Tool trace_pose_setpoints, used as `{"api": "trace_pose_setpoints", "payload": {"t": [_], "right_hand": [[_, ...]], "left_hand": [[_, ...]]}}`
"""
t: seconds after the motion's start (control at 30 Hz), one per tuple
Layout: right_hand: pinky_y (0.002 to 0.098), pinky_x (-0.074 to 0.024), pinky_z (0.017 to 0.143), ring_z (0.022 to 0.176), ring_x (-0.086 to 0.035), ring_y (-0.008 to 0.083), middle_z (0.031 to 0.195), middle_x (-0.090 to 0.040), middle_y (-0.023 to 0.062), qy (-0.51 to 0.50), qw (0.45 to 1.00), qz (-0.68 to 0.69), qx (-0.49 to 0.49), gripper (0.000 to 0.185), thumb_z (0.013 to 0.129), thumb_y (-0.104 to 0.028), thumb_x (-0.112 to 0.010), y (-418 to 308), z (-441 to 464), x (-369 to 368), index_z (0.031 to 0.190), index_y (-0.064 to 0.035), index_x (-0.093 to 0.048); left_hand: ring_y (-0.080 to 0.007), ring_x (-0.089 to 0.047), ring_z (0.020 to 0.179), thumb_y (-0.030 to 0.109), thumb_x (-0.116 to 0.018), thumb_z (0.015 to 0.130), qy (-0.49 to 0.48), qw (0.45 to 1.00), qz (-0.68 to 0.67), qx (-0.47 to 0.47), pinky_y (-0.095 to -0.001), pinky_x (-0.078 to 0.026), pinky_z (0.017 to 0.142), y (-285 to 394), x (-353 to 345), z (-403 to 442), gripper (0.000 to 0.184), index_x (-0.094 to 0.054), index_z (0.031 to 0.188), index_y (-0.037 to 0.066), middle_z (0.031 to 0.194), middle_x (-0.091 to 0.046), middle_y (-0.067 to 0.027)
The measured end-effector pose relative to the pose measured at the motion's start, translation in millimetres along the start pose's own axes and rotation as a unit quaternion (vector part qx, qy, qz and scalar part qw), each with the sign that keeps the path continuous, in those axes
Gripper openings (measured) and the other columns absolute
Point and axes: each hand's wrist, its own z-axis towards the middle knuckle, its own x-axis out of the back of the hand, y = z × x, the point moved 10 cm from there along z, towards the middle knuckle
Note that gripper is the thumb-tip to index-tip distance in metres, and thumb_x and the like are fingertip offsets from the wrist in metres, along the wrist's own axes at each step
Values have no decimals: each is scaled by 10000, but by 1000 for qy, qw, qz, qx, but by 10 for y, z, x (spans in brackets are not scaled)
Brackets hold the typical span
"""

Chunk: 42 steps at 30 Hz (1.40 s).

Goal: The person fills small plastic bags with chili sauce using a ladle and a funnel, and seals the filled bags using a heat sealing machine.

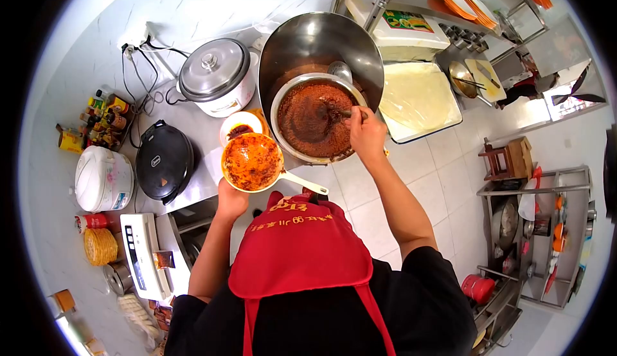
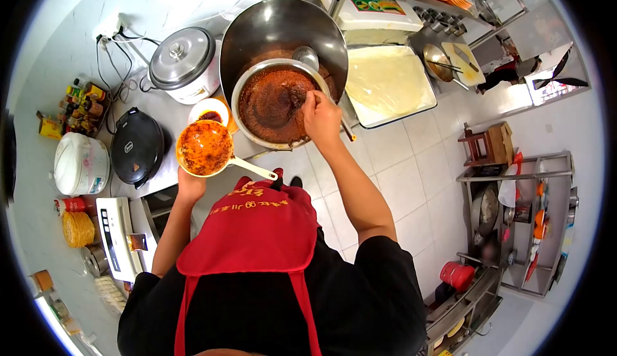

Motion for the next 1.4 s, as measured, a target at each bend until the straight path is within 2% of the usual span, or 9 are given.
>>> {"api": "trace_pose_setpoints", "payload": {"t": [0.1,0.17,0.47,0.7,0.77,0.97,1.03,1.23,1.4], "right_hand": [[275,-556,577,635,-721,166,683,-707,114,-23,998,32,-41,232,983,-180,-591,68,-51,-102,955,38,-664],[333,-530,536,565,-690,233,624,-672,108,23,999,32,-6,175,951,-160,-622,85,-94,54,896,1,-664],[286,-546,547,595,-711,179,644,-689,120,26,995,62,-70,236,973,-184,-606,168,-33,205,906,37,-655],[290,-564,557,586,-699,170,654,-683,123,8,980,66,-186,300,997,-213,-555,416,34,287,933,68,-639],[299,-570,547,572,-686,182,671,-676,144,43,949,167,-265,297,993,-197,-546,559,-38,268,938,85,-618],[316,-576,535,570,-677,196,686,-661,153,80,934,215,-273,276,981,-163,-527,446,78,543,907,97,-585],[315,-573,532,567,-675,195,691,-659,155,82,934,220,-270,265,974,-146,-519,327,150,639,909,103,-580],[316,-564,509,544,-666,213,689,-653,159,95,943,229,-223,246,958,-122,-523,-29,472,978,867,95,-594],[331,-586,518,557,-668,240,708,-650,188,101,942,241,-208,229,923,-121,-548,-319,719,1251,932,101,-605]], "left_hand": [[-233,-651,1044,-121,-566,798,6,1000,-2,-18,-336,-485,917,120,-6,36,327,-668,1087,-8,1093,-707,-115],[-234,-654,1035,-126,-560,794,11,999,-6,-36,-335,-488,912,188,14,51,325,-671,1077,-8,1083,-710,-114],[-237,-658,1031,-135,-553,788,20,999,-19,-27,-343,-491,914,142,39,56,345,-670,1085,-7,1091,-709,-122],[-232,-655,1036,-130,-580,799,-15,999,-26,-33,-342,-489,926,165,-43,107,331,-666,1097,-13,1103,-706,-122],[-232,-653,1037,-129,-586,803,-18,999,-22,-32,-341,-488,929,205,-56,136,334,-661,1107,-14,1105,-705,-121],[-242,-592,1155,-133,-589,815,-40,997,-68,-25,-345,-441,1002,220,-144,259,393,-628,1185,-4,1225,-640,-128],[-284,-532,1225,-124,-604,806,-48,997,-49,-19,-375,-397,1046,186,-149,317,411,-632,1192,12,1266,-604,-146],[-345,-492,1218,-116,-617,786,-35,994,23,-97,-399,-368,1060,466,-99,495,435,-642,1192,36,1280,-564,-165],[-327,-487,1240,-125,-600,797,-33,997,-23,-72,-399,-353,1077,431,-102,605,422,-647,1182,41,1289,-559,-142]]}}
